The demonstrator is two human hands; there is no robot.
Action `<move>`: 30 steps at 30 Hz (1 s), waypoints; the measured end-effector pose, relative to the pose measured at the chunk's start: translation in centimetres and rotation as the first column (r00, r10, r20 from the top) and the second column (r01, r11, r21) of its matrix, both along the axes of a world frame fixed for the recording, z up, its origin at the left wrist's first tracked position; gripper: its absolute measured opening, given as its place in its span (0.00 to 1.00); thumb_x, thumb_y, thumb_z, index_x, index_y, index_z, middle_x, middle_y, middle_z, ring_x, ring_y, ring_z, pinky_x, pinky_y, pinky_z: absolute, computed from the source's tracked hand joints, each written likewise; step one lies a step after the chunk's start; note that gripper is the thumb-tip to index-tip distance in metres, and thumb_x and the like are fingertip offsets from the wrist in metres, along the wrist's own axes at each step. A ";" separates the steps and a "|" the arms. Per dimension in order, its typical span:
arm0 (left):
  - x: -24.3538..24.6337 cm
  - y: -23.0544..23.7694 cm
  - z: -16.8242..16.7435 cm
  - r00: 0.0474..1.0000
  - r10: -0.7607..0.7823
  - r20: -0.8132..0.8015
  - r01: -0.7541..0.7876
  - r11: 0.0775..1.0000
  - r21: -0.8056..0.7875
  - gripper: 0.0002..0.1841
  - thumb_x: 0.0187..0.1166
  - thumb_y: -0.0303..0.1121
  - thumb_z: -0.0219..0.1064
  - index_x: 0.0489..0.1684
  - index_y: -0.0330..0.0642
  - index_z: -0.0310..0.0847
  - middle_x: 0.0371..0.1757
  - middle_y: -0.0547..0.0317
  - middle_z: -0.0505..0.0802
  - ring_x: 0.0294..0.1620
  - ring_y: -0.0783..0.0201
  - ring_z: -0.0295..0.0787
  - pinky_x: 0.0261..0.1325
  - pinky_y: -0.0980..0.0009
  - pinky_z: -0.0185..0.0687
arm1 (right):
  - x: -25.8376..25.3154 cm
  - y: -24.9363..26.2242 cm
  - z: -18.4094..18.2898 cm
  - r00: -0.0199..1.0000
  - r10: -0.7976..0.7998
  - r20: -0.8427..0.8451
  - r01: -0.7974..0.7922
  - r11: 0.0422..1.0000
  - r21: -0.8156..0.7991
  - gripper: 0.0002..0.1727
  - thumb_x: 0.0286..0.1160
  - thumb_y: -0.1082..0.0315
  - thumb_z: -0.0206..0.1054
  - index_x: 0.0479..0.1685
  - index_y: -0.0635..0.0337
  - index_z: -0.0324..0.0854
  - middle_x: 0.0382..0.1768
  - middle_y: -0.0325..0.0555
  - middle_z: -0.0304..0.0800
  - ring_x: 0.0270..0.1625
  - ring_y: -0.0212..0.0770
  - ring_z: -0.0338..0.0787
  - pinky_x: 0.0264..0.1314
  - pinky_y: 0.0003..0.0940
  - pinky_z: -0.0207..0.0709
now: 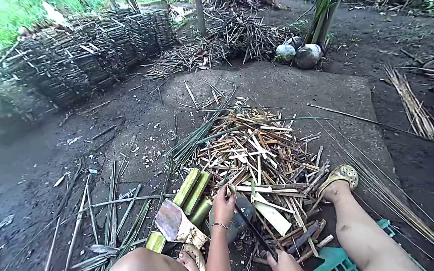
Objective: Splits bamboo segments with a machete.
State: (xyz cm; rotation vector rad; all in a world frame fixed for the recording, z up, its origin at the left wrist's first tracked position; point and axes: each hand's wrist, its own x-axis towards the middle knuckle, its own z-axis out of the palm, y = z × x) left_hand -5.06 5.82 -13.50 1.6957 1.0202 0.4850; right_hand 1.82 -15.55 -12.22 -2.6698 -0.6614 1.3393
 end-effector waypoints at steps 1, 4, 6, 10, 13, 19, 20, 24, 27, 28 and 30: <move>-0.1 0.4 0.3 0.998 -0.020 -0.067 0.022 0.999 0.029 0.26 0.80 0.26 0.64 0.79 0.32 0.74 0.62 0.37 0.91 0.64 0.47 0.89 0.73 0.49 0.78 | 0.3 -0.2 -0.3 1.000 0.002 -0.015 -0.002 1.000 0.021 0.28 0.89 0.52 0.55 0.55 0.74 0.85 0.56 0.71 0.89 0.64 0.68 0.88 0.65 0.65 0.76; 0.0 1.1 0.2 0.991 -0.058 -0.120 0.062 0.998 0.033 0.27 0.76 0.26 0.62 0.79 0.37 0.76 0.59 0.39 0.93 0.59 0.45 0.91 0.68 0.45 0.79 | 2.1 -1.4 -3.4 0.993 0.012 -0.121 -0.002 0.997 0.081 0.30 0.89 0.48 0.56 0.48 0.72 0.86 0.46 0.69 0.90 0.52 0.64 0.90 0.59 0.65 0.77; 0.2 1.4 -0.3 0.994 -0.089 -0.061 0.090 0.996 0.004 0.28 0.75 0.25 0.61 0.79 0.38 0.76 0.66 0.41 0.91 0.63 0.47 0.89 0.70 0.47 0.78 | 3.8 -1.8 -5.0 0.982 -0.004 -0.191 0.023 0.995 0.093 0.30 0.90 0.46 0.56 0.44 0.70 0.85 0.35 0.60 0.86 0.36 0.54 0.86 0.46 0.56 0.77; 0.0 0.9 -1.0 0.987 -0.093 0.132 0.095 0.995 -0.014 0.30 0.69 0.19 0.59 0.78 0.36 0.77 0.68 0.44 0.90 0.57 0.57 0.91 0.60 0.57 0.83 | 5.9 -2.4 -6.8 0.940 -0.081 -0.332 0.118 0.989 0.092 0.25 0.91 0.48 0.56 0.40 0.64 0.81 0.20 0.43 0.77 0.18 0.36 0.74 0.25 0.36 0.71; -0.2 0.2 -2.0 0.940 -0.046 0.337 0.051 0.999 -0.007 0.28 0.66 0.15 0.56 0.71 0.28 0.80 0.70 0.42 0.89 0.68 0.58 0.89 0.71 0.62 0.83 | 6.6 -2.6 -7.7 0.881 -0.140 -0.452 0.202 0.975 0.093 0.20 0.92 0.51 0.56 0.39 0.59 0.77 0.14 0.36 0.71 0.13 0.32 0.70 0.19 0.29 0.68; -1.9 0.7 -3.6 0.838 0.248 0.486 -0.166 0.965 -0.205 0.20 0.69 0.14 0.53 0.59 0.18 0.80 0.59 0.37 0.92 0.60 0.58 0.92 0.68 0.64 0.84 | 5.6 -2.5 -9.2 0.693 -0.270 -0.669 0.372 0.928 0.011 0.20 0.95 0.54 0.50 0.30 0.53 0.69 0.11 0.33 0.67 0.10 0.29 0.69 0.15 0.23 0.67; -2.3 1.0 -3.7 0.829 0.287 0.480 -0.186 0.951 -0.247 0.20 0.70 0.14 0.53 0.60 0.19 0.79 0.59 0.38 0.92 0.59 0.58 0.92 0.66 0.65 0.85 | 5.5 -2.5 -9.5 0.709 -0.259 -0.656 0.363 0.931 0.025 0.20 0.94 0.54 0.50 0.30 0.53 0.69 0.11 0.34 0.68 0.10 0.30 0.69 0.15 0.24 0.68; -2.3 1.0 -2.9 0.895 0.261 0.361 -0.216 0.963 -0.161 0.16 0.68 0.15 0.56 0.53 0.24 0.82 0.50 0.45 0.94 0.52 0.63 0.91 0.60 0.65 0.84 | 3.9 -1.1 -5.6 0.981 0.007 -0.193 0.029 0.983 0.184 0.31 0.87 0.43 0.59 0.50 0.69 0.86 0.38 0.62 0.89 0.44 0.58 0.90 0.53 0.60 0.80; -1.0 -0.8 -1.5 0.971 0.088 0.222 -0.091 0.996 0.008 0.14 0.70 0.19 0.57 0.49 0.29 0.86 0.49 0.49 0.94 0.53 0.62 0.89 0.61 0.60 0.83 | 1.9 0.8 -1.3 0.997 0.059 -0.045 -0.048 0.974 0.220 0.39 0.92 0.40 0.41 0.62 0.68 0.85 0.54 0.70 0.90 0.64 0.68 0.88 0.70 0.69 0.73; -0.8 -1.5 -1.0 0.986 0.023 0.164 -0.032 0.998 0.052 0.14 0.71 0.19 0.58 0.49 0.31 0.88 0.51 0.50 0.94 0.55 0.60 0.90 0.63 0.57 0.83 | 1.1 1.7 -1.1 0.998 0.053 -0.038 -0.044 0.979 0.199 0.39 0.94 0.42 0.38 0.61 0.69 0.84 0.54 0.69 0.90 0.64 0.66 0.88 0.70 0.66 0.74; -0.3 -2.3 -0.1 0.997 -0.055 0.061 0.048 0.992 0.113 0.15 0.72 0.20 0.59 0.50 0.37 0.90 0.54 0.51 0.94 0.56 0.56 0.91 0.62 0.51 0.83 | 0.4 4.4 -1.2 0.998 0.038 -0.047 -0.031 0.988 0.150 0.40 0.95 0.43 0.34 0.58 0.70 0.84 0.56 0.68 0.89 0.66 0.64 0.88 0.70 0.63 0.75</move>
